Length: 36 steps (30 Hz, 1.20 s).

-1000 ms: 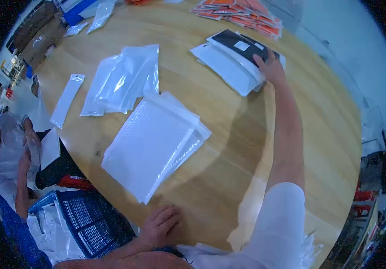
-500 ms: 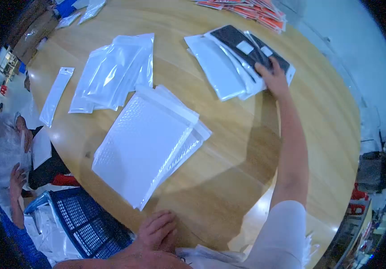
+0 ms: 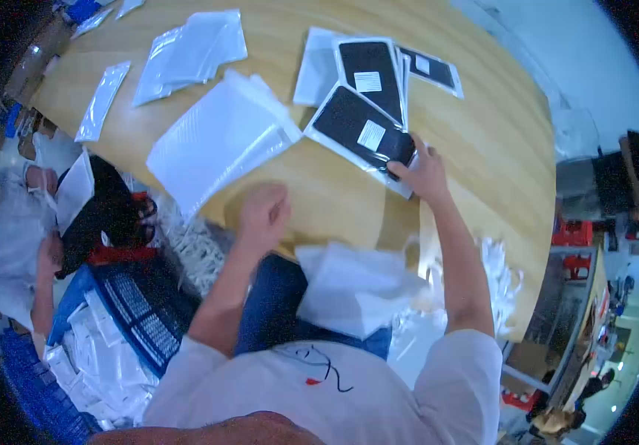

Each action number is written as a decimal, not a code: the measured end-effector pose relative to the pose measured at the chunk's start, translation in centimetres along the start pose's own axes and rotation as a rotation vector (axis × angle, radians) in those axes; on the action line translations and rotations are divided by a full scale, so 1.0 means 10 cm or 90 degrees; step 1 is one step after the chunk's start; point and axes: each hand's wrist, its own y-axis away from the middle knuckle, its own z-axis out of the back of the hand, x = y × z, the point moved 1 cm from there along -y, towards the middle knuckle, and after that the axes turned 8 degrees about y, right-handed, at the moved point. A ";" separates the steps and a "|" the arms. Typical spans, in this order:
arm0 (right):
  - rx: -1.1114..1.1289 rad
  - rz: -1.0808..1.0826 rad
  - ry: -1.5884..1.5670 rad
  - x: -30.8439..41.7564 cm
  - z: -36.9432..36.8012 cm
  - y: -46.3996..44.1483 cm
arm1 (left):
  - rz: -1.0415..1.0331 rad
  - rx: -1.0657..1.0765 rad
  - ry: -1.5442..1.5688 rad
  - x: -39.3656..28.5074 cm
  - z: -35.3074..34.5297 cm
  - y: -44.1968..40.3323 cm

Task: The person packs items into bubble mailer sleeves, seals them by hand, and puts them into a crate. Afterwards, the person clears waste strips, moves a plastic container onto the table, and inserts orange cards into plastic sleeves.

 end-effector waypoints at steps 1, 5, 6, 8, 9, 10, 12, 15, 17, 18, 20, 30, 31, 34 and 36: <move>0.019 -0.017 -0.005 -0.10 0.00 0.15 | -0.013 -0.021 0.008 -0.02 0.00 0.02; -0.150 -0.057 -0.431 -0.36 0.02 0.52 | 0.121 0.012 0.089 -0.02 0.09 0.02; -0.186 -0.096 -0.581 -0.49 0.00 0.58 | 0.176 0.014 0.118 0.00 0.14 0.08; -0.266 -0.051 -0.662 -0.47 0.37 0.79 | 0.124 -0.025 0.049 -0.19 0.29 0.19; -0.301 -0.045 -0.674 -0.47 0.54 0.85 | 0.073 -0.068 -0.023 -0.31 0.39 0.21; -0.299 -0.047 -0.679 -0.33 0.75 0.99 | 0.074 -0.065 -0.028 -0.45 0.45 0.25; -0.359 0.046 -0.577 0.02 1.28 1.38 | 0.003 -0.067 -0.061 -0.82 0.54 0.29; -0.299 0.132 -0.538 0.25 1.72 1.82 | -0.119 -0.066 -0.081 -1.44 0.61 0.24; -0.233 0.180 -0.531 0.60 1.78 2.15 | -0.172 -0.064 -0.074 -1.82 0.59 0.18; -0.201 0.205 -0.530 0.76 1.78 2.25 | -0.153 -0.008 -0.045 -1.97 0.55 0.17; -0.176 0.230 -0.530 0.90 1.74 2.35 | -0.141 0.050 -0.018 -2.09 0.47 0.20; -0.516 0.336 -0.015 0.92 1.20 2.59 | -0.006 0.220 0.303 -1.92 0.23 0.50; -0.457 0.286 -0.136 0.92 1.14 2.69 | 0.027 0.277 0.336 -1.91 0.23 0.57; -0.248 0.204 -0.272 0.53 1.19 2.95 | 0.127 0.454 0.435 -1.83 0.16 0.74; -0.304 0.178 -0.268 0.26 1.23 3.12 | 0.112 0.424 0.405 -1.73 0.05 0.75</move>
